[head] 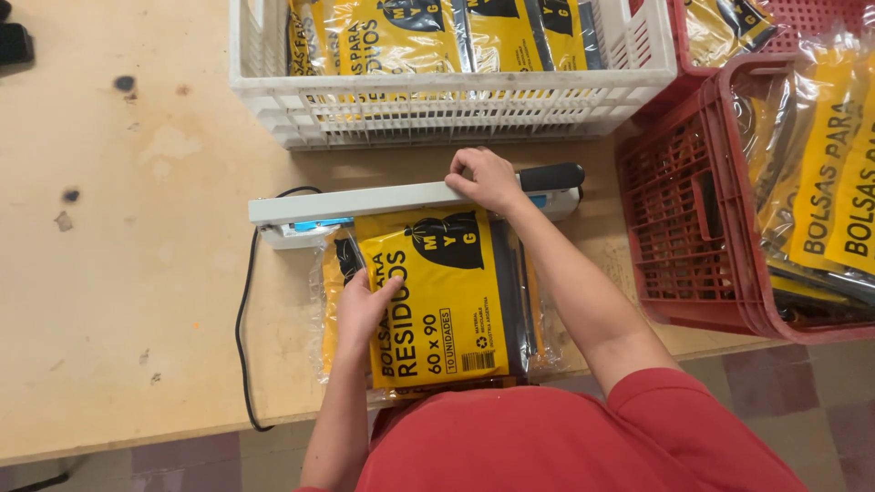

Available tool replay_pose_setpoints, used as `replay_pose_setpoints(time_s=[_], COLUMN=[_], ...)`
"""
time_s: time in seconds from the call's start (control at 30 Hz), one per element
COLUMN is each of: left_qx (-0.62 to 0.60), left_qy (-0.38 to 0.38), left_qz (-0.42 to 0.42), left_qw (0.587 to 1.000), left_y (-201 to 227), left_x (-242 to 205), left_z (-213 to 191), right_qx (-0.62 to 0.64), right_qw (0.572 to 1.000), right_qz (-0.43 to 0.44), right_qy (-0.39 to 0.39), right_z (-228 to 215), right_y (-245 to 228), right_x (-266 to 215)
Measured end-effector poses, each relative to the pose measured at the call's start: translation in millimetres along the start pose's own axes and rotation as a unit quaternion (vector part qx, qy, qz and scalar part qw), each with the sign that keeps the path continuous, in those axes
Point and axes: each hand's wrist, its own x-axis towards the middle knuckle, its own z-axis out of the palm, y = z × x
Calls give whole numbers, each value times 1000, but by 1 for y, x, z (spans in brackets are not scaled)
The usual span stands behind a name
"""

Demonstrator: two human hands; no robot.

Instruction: Sealing the open ends of plastic trash bags using a manual heat sealer and organizing them into crates.

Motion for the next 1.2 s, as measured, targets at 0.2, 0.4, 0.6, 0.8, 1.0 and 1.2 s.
replay_pose_setpoints(time_s=[0.2, 0.4, 0.6, 0.8, 1.0, 1.2], left_qx=[-45, -49, -155, -251, -260, -226], left_qy=[12, 31, 52, 35, 0, 59], left_qz=[-1, 9, 144, 250, 237, 279], left_qw=[999, 998, 976, 934, 936, 931], left_y=[-7, -14, -49, -92, -87, -30], left_x=[3, 3, 0, 12, 4, 10], left_z=[7, 20, 34, 55, 50, 13], right_qx=[5, 202, 147, 318, 484, 476], right_qw=[1000, 969, 943, 913, 821, 836], right_qz=[-19, -101, -161, 223, 224, 161], right_qy=[20, 100, 253, 124, 205, 220], right_z=[3, -41, -31, 16, 8, -49], right_y=[6, -37, -44, -27, -29, -93], right_x=[8, -21, -116, -216, -220, -176])
